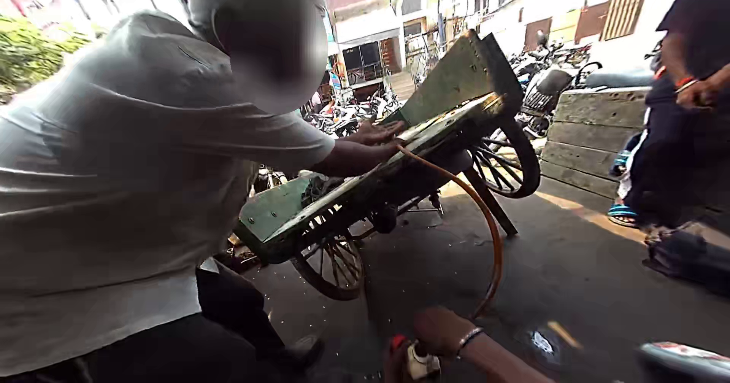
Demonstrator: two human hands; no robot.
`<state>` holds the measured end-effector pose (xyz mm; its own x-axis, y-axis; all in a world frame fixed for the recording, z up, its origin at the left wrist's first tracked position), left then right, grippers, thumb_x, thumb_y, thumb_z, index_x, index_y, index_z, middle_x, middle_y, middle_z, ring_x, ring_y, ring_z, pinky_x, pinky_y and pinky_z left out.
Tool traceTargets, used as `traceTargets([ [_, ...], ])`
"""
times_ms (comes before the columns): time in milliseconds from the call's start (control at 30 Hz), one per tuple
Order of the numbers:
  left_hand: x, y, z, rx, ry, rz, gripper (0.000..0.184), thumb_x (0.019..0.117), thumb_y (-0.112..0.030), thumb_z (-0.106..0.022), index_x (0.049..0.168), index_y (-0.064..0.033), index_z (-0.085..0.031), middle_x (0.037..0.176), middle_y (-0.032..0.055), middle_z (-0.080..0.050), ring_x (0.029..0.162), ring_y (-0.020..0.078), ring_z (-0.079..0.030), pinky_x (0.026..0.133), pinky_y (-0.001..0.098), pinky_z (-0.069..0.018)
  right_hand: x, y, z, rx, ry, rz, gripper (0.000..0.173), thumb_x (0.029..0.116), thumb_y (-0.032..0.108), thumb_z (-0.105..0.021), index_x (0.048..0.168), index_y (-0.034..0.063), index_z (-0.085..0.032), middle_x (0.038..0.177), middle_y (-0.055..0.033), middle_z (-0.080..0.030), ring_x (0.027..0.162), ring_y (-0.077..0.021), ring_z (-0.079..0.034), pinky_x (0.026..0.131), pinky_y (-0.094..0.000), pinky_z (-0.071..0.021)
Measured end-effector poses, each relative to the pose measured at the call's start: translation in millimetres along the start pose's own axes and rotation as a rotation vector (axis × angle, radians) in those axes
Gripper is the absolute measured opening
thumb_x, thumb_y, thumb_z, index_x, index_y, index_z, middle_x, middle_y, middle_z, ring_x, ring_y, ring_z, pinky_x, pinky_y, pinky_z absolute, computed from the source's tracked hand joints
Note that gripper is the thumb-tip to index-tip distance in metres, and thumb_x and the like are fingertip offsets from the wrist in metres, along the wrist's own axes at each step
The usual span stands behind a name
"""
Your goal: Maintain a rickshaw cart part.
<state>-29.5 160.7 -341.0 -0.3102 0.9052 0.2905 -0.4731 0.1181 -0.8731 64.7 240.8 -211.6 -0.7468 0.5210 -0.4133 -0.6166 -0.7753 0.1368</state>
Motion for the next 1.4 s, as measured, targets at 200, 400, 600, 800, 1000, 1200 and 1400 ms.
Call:
traceTargets([
  [200, -5.6, 12.6, -8.5, 0.029, -0.030, 0.069, 0.082, 0.0514, -0.029, -0.099, 0.124, -0.0037, -0.071, 0.145, 0.0275, -0.051, 0.131, 0.0343, -0.055, 0.107, 0.0452, -0.0507, 0.2, 3.4, -6.5, -0.017, 0.064, 0.011, 0.023, 0.0931, 0.017, -0.070, 0.105, -0.0030, -0.068, 0.112, -0.0256, -0.067, 0.105, -0.0462, -0.065, 0.081, -0.0672, -0.0513],
  [400, -5.1, 16.1, -4.6, 0.065, -0.067, 0.098, 0.081, 0.0501, -0.031, -0.098, 0.122, -0.0060, -0.073, 0.144, 0.0260, -0.052, 0.131, 0.0337, -0.055, 0.107, 0.0445, -0.0499, 7.3, 5.1, -5.8, -0.040, 0.068, 0.025, 0.025, 0.0928, 0.019, -0.070, 0.103, -0.0032, -0.066, 0.111, -0.0264, -0.066, 0.105, -0.0464, -0.065, 0.080, -0.0665, -0.0516],
  [600, -3.0, 22.3, -8.5, 0.089, -0.035, 0.130, 0.081, 0.0522, -0.030, -0.098, 0.125, -0.0089, -0.072, 0.146, 0.0238, -0.051, 0.131, 0.0319, -0.055, 0.107, 0.0437, -0.0501, 10.8, -1.0, -8.3, -0.050, 0.106, 0.012, 0.026, 0.0946, 0.023, -0.068, 0.101, -0.0018, -0.067, 0.108, -0.0251, -0.067, 0.103, -0.0452, -0.065, 0.078, -0.0658, -0.0514],
  [800, -3.5, 21.2, -9.4, 0.081, -0.040, 0.091, 0.081, 0.0518, -0.032, -0.097, 0.124, -0.0064, -0.072, 0.143, 0.0249, -0.053, 0.131, 0.0335, -0.055, 0.108, 0.0442, -0.0492, 13.8, -7.8, -19.2, -0.052, 0.096, 0.023, 0.024, 0.0974, 0.026, -0.067, 0.101, 0.0033, -0.071, 0.105, -0.0193, -0.069, 0.101, -0.0401, -0.067, 0.078, -0.0625, -0.0525],
  [1000, -3.8, 15.5, -8.2, 0.107, 0.030, 0.215, 0.077, 0.0573, -0.024, -0.099, 0.127, -0.0084, -0.070, 0.146, 0.0202, -0.052, 0.128, 0.0333, -0.057, 0.104, 0.0496, -0.0514, 8.0, -8.8, -16.0, -0.060, 0.058, -0.002, 0.022, 0.0942, 0.028, -0.072, 0.093, 0.0057, -0.070, 0.095, -0.0166, -0.069, 0.092, -0.0379, -0.068, 0.071, -0.0610, -0.0534],
  [1200, -11.0, 18.1, -7.5, 0.097, 0.008, 0.174, 0.082, 0.0540, -0.024, -0.102, 0.128, -0.0136, -0.069, 0.147, 0.0158, -0.050, 0.126, 0.0298, -0.058, 0.099, 0.0509, -0.0552, 9.1, -6.7, -17.0, -0.098, 0.025, 0.049, 0.019, 0.0911, 0.028, -0.075, 0.090, 0.0092, -0.072, 0.092, -0.0130, -0.069, 0.089, -0.0345, -0.068, 0.071, -0.0601, -0.0544],
  [1400, -17.9, 21.8, -4.1, 0.040, -0.011, 0.082, 0.079, 0.0552, -0.020, -0.101, 0.127, -0.0088, -0.070, 0.146, 0.0193, -0.051, 0.127, 0.0306, -0.057, 0.103, 0.0484, -0.0534, 11.2, -2.5, -25.4, -0.072, 0.057, 0.029, 0.023, 0.0882, 0.031, -0.078, 0.088, 0.0089, -0.071, 0.086, -0.0134, -0.068, 0.083, -0.0357, -0.068, 0.066, -0.0619, -0.0539],
])
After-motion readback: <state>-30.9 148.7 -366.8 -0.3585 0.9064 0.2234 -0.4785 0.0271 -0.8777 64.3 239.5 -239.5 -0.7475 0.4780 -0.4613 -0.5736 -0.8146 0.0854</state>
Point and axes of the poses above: each hand's wrist, its own x-axis towards the middle knuckle, its own z-axis out of the back of the hand, y = z × x, the point moved 7 cm from there along x, towards the middle knuckle
